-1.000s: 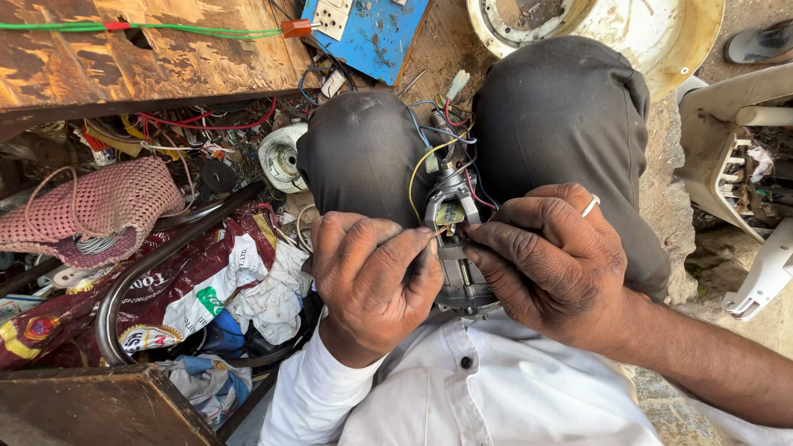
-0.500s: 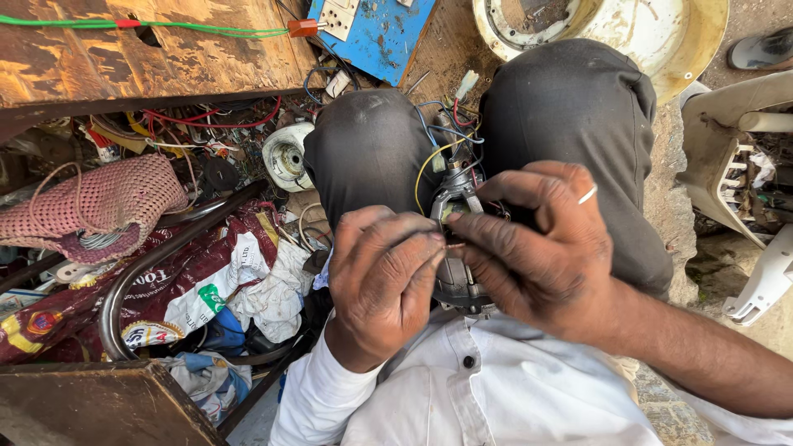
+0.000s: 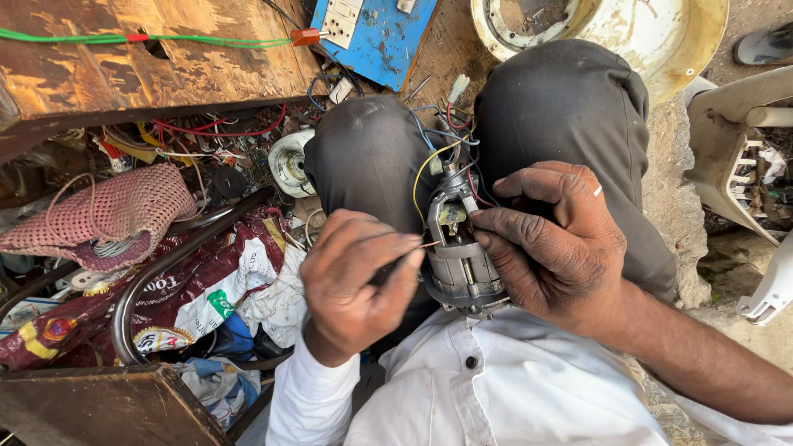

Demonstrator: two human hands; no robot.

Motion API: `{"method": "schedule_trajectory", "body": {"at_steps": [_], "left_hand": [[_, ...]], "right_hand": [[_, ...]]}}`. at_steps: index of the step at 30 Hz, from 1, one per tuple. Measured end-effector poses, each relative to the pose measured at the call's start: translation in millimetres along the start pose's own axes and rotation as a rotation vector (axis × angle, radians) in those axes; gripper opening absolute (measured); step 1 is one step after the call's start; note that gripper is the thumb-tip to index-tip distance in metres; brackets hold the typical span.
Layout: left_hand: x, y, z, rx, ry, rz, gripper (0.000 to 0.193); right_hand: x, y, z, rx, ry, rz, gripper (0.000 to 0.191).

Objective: The person sits on the ground with an electric motor on their lap and reassembles it, routing and connecting wires, cutting wire insulation with scissors, and tightening components with pliers and a screwdriver before setting the motor down on the floor.

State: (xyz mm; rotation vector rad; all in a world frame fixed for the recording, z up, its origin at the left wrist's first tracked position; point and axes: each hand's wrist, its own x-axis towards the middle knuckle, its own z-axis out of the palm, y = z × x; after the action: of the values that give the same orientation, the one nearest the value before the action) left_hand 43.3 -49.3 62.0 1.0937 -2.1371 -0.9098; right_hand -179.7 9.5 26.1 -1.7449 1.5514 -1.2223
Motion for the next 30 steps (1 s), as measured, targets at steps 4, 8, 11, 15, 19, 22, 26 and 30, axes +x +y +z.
{"method": "schedule_trajectory", "body": {"at_steps": [4,8,11,15,19,22,26,30], "left_hand": [[6.0,7.1,6.9,0.089,-0.008,0.022,0.022],[8.3,10.3,9.4,0.145,-0.021,0.047,0.022],[8.8,10.8,11.4,0.265,-0.029,0.09,0.022],[9.8,10.6,15.0,0.277,-0.014,0.104,0.021],[11.2,10.2,15.8,0.265,-0.021,0.1,0.021],[12.5,10.7,15.7,0.263,-0.035,0.113,0.021],[15.0,12.3,14.7,0.276,-0.073,0.134,0.023],[18.4,12.4,12.4,0.292,-0.096,0.171,0.025]], "right_hand": [[-2.1,0.0,1.9,0.024,0.005,-0.009,0.023],[-4.2,1.3,2.9,-0.014,0.014,-0.024,0.022],[-4.9,2.7,3.7,-0.007,0.005,-0.028,0.022],[-5.1,3.7,3.8,-0.021,0.007,-0.032,0.022],[-4.8,3.0,3.9,-0.02,0.014,-0.039,0.022],[-4.2,1.9,4.2,-0.015,0.019,-0.038,0.022],[-3.1,1.5,3.9,-0.033,0.019,-0.059,0.024],[-0.6,1.9,3.5,-0.032,0.01,-0.083,0.025]]}}
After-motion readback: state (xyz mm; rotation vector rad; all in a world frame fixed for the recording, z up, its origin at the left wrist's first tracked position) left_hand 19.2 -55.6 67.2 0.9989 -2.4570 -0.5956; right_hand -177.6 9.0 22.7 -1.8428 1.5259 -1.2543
